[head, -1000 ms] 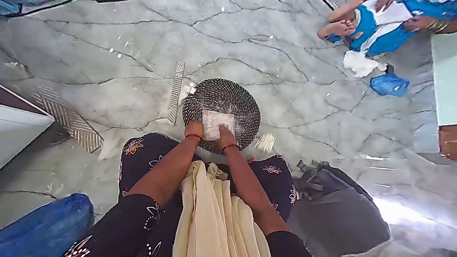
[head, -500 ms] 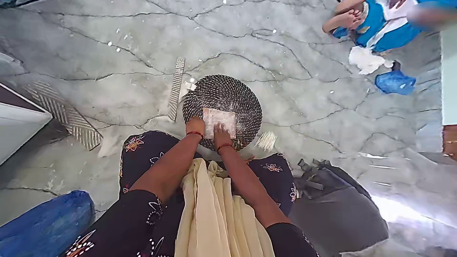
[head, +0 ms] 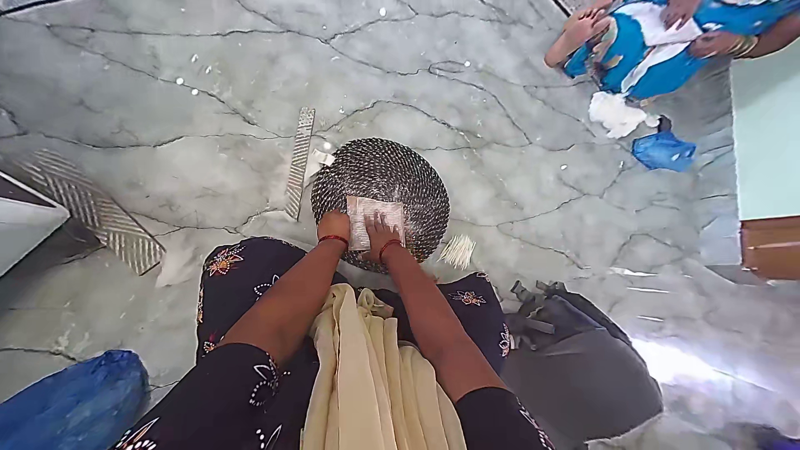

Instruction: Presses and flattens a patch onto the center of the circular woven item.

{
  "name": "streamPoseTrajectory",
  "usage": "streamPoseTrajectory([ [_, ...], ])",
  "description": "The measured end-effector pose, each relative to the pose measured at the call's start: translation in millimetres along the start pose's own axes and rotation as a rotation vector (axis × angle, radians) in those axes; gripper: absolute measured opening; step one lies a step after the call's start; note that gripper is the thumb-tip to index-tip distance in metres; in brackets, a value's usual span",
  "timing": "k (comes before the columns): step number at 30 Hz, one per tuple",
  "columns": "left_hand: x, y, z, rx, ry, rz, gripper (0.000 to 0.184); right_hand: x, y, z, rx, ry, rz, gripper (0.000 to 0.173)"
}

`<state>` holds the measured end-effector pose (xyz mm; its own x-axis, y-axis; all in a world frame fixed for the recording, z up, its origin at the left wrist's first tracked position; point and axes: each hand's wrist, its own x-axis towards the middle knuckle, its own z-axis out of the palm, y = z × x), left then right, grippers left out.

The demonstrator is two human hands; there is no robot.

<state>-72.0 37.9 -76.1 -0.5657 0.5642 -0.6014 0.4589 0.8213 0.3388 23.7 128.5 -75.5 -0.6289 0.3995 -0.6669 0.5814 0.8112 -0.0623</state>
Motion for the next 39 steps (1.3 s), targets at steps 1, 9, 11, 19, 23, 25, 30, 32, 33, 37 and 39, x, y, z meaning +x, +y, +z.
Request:
streamPoseTrajectory([
  [1,-0.9,0.3,0.3,0.005,-0.008,-0.011,0.029,2.8,-2.7,8.6,0.004,0.019,0.011,0.112],
  [9,-16.3,3.6,-1.3,0.034,-0.069,-0.014,0.028,-25.1,-24.9,31.6,0.089,0.156,0.088,0.056],
  [11,-14.5,-1.5,-2.9,-0.001,-0.058,-0.002,0.029,-29.2,-18.6,19.5,0.124,0.193,0.128,0.069],
  [19,1.0,-1.0,2.0,-0.018,0.004,0.003,0.027,-4.5,-6.8,-4.0,0.005,0.019,-0.008,0.117],
  [23,-2.9,-1.9,0.7,0.005,-0.044,-0.029,0.029,4.0,-13.6,21.1,0.032,0.061,-0.001,0.099],
  [25,-15.3,1.5,-1.2,-0.02,-0.101,-0.048,0.03,-14.5,-15.3,29.8,0.108,0.085,-0.002,0.076],
  [30,-32.4,9.1,-15.4,-0.029,-0.09,-0.045,0.041,-40.4,-29.9,16.7,0.148,0.147,0.055,0.061],
  [32,-29.3,5.7,-13.0,-0.028,-0.093,-0.05,0.04,-35.6,-29.0,8.0,0.146,0.14,0.067,0.085],
  [33,-26.2,4.9,-11.1,-0.028,-0.084,-0.055,0.038,-32.7,-26.2,2.3,0.127,0.121,0.055,0.098],
  [37,-13.6,3.7,-4.2,-0.005,-0.079,-0.059,0.036,-27.1,-18.4,-8.2,0.016,0.027,-0.021,0.107],
  [39,-13.7,4.2,-6.2,-0.01,-0.089,-0.069,0.036,-27.7,-17.1,-6.9,-0.029,0.025,-0.044,0.099],
])
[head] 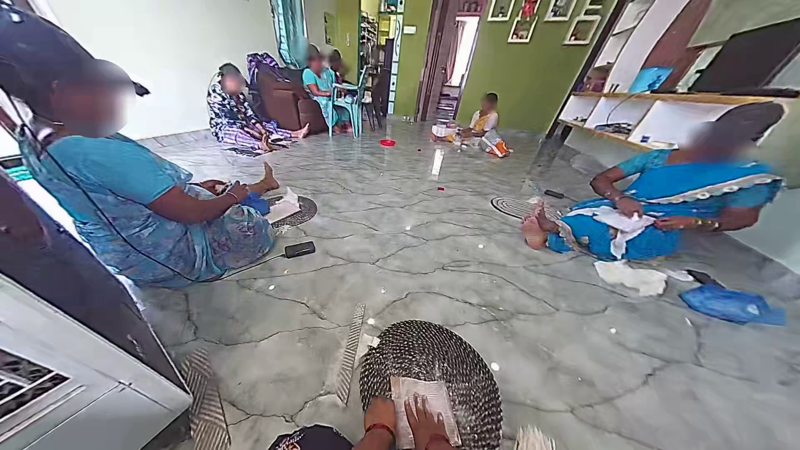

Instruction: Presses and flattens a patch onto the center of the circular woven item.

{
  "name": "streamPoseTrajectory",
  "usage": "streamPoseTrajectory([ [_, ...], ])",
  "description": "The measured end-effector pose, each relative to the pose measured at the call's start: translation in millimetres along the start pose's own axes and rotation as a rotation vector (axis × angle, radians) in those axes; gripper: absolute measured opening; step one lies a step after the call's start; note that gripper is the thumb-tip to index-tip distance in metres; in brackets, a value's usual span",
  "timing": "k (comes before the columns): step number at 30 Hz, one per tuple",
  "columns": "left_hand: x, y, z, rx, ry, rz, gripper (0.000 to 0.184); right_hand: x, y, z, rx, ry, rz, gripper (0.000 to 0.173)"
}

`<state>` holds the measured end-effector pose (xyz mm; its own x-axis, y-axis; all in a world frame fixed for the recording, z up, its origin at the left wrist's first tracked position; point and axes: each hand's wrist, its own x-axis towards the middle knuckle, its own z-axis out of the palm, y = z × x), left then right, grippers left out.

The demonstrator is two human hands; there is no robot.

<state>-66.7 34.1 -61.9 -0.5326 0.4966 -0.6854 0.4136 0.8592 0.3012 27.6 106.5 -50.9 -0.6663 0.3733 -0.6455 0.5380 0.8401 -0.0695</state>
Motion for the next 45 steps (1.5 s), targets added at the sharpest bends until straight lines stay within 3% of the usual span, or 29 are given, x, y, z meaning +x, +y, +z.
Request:
streamPoseTrajectory([
  [8,-14.6,0.8,0.8,-0.007,-0.017,-0.004,0.037,-11.5,-22.6,38.4,0.17,0.072,0.152,0.063],
  [10,-14.7,0.9,0.3,-0.005,-0.026,-0.016,0.036,-15.7,-29.6,32.1,0.172,0.077,0.166,0.065],
  [13,-14.4,1.3,-5.4,-0.029,-0.025,0.004,0.035,-11.1,-23.9,21.3,0.119,0.062,0.128,0.093],
  [15,-11.5,0.8,-6.2,-0.058,-0.003,0.001,0.035,-2.8,-16.1,11.7,0.05,0.02,0.082,0.103],
  [20,6.2,3.9,2.3,-0.039,0.045,0.004,0.036,10.0,3.5,7.3,0.074,0.006,0.016,0.094],
  [26,-4.9,5.3,5.4,0.041,0.013,-0.019,0.035,-5.2,-5.3,40.4,0.202,0.103,0.07,0.061],
  [28,-8.1,4.3,6.5,0.07,0.006,-0.018,0.034,-5.6,-10.8,35.2,0.199,0.1,0.113,0.063],
  [31,-7.0,1.7,0.0,0.037,0.016,-0.009,0.035,-0.3,-5.5,20.2,0.148,0.078,0.108,0.09],
  [34,-2.8,1.6,-2.2,0.02,0.029,-0.015,0.035,7.1,6.4,10.9,0.088,0.013,0.051,0.097],
  [42,-7.2,5.3,3.4,0.078,0.032,-0.021,0.038,-0.7,-9.0,34.1,0.196,0.073,0.178,0.062],
  [45,-10.5,3.3,1.8,0.112,0.014,0.0,0.038,-4.0,-18.1,25.9,0.199,0.102,0.18,0.065],
])
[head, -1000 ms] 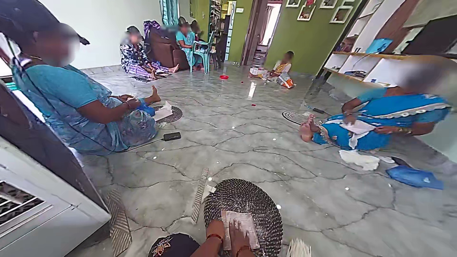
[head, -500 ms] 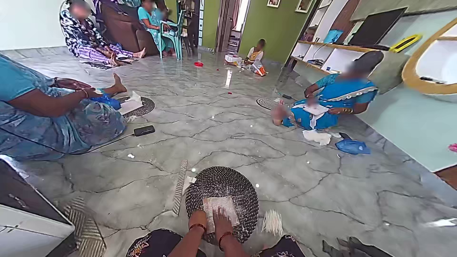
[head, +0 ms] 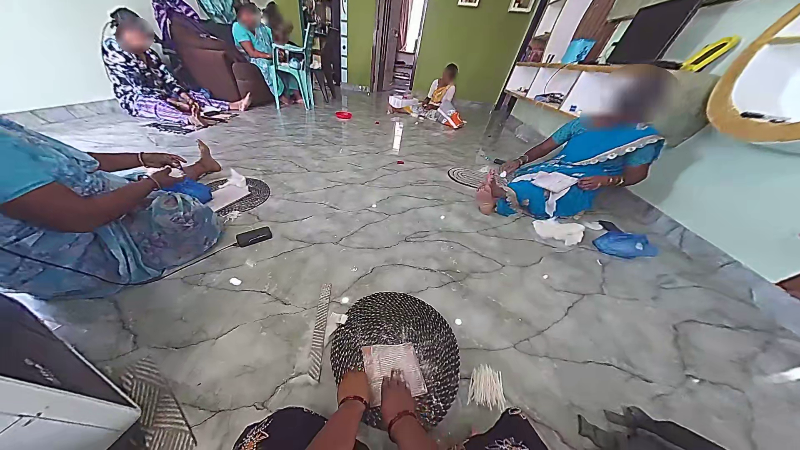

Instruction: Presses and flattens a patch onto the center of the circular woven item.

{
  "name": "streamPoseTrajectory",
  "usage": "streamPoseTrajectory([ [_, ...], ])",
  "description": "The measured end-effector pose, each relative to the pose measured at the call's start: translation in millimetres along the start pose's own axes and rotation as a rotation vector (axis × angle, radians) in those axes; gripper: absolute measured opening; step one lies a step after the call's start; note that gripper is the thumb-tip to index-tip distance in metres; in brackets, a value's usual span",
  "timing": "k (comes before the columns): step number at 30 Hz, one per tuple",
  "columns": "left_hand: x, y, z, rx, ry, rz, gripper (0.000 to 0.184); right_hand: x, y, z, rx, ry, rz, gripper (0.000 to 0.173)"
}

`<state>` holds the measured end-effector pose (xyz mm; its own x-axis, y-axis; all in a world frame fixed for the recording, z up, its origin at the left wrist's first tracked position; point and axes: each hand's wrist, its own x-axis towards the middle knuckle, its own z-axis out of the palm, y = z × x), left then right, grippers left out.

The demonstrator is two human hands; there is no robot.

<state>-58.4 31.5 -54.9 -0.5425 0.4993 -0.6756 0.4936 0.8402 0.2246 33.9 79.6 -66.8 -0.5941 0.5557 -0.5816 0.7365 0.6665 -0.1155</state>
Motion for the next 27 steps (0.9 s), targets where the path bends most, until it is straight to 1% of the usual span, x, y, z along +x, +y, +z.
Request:
streamPoseTrajectory([
  [1,1.0,0.4,-1.2,-0.007,0.0,0.001,0.038,1.8,1.0,-4.2,-0.02,0.001,-0.027,0.073],
  [3,6.0,-0.2,1.5,-0.025,0.016,-0.005,0.037,9.7,7.3,-9.2,-0.072,-0.046,-0.09,0.084],
  [5,10.1,-0.3,1.4,-0.036,0.019,-0.007,0.037,18.6,15.5,-11.2,-0.094,-0.082,-0.136,0.087],
  [9,12.5,1.2,-0.8,-0.031,0.022,-0.006,0.036,24.6,22.8,-3.5,-0.073,-0.066,-0.164,0.079],
  [12,8.4,2.4,0.8,-0.021,0.025,-0.006,0.034,18.0,19.4,7.3,-0.024,-0.03,-0.12,0.072],
  [17,-6.4,2.6,-0.2,0.04,-0.003,0.036,0.037,1.2,12.2,5.1,0.027,-0.045,-0.077,0.066],
  [22,-12.8,3.9,6.4,0.089,0.0,0.043,0.04,-14.5,17.0,1.5,-0.002,-0.06,-0.119,0.057],
  [27,-15.7,2.9,11.9,0.101,0.004,0.041,0.037,-18.0,17.4,-4.2,-0.06,-0.115,-0.123,0.055],
])
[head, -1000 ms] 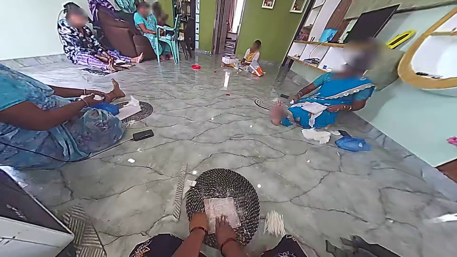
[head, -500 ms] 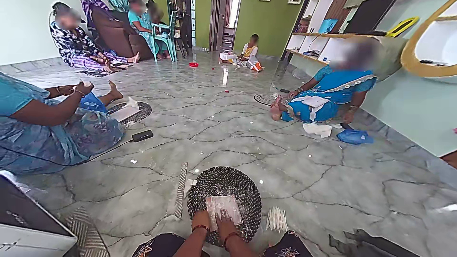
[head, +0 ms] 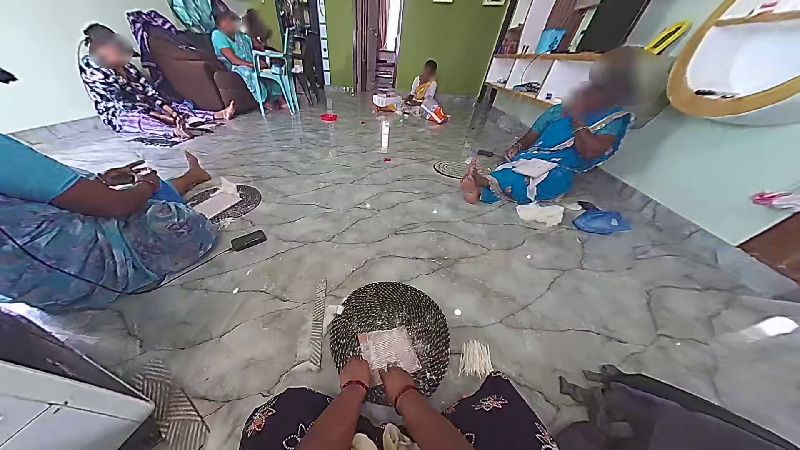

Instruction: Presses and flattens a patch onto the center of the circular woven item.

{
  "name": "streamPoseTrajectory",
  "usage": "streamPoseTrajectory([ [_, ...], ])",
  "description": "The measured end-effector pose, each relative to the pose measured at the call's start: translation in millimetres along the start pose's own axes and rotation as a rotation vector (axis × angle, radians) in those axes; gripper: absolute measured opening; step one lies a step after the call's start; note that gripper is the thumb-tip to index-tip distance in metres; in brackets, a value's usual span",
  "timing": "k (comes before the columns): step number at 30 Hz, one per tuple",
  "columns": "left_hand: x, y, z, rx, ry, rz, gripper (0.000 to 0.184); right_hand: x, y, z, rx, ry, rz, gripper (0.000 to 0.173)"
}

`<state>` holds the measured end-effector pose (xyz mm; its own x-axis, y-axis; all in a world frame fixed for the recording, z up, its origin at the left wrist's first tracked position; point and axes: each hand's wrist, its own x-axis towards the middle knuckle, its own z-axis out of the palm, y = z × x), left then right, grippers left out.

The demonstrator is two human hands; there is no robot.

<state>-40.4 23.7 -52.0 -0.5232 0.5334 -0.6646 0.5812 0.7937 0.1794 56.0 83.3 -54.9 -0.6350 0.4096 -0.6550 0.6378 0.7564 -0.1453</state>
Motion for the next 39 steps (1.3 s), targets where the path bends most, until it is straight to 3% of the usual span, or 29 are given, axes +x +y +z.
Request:
streamPoseTrajectory([
  [3,-4.8,0.1,2.4,0.025,0.002,0.04,0.037,-11.8,5.5,-11.7,0.001,-0.077,-0.021,0.053],
  [7,-21.7,-1.6,-2.6,-0.016,0.006,0.074,0.035,-51.1,19.9,-51.6,0.153,-0.069,0.002,0.069],
  [11,-44.7,-4.1,-10.0,-0.11,0.06,0.087,0.038,-78.3,76.5,-81.9,0.323,0.209,-0.07,0.058],
  [15,-54.1,1.9,-9.8,-0.246,0.264,0.232,0.026,-105.0,114.7,-82.8,1.075,0.606,0.041,0.044],
  [18,-75.5,15.0,-18.5,-0.3,0.264,0.221,0.023,-94.3,105.6,-62.6,1.59,0.671,0.143,0.028],
  [24,-96.5,34.2,-27.6,-0.32,0.206,0.169,0.023,-72.3,89.2,-60.8,1.517,0.524,0.104,0.026],
  [39,-101.0,51.5,-19.4,-0.26,0.162,0.219,0.022,-64.0,84.2,-62.6,1.541,0.477,0.213,0.029],
])
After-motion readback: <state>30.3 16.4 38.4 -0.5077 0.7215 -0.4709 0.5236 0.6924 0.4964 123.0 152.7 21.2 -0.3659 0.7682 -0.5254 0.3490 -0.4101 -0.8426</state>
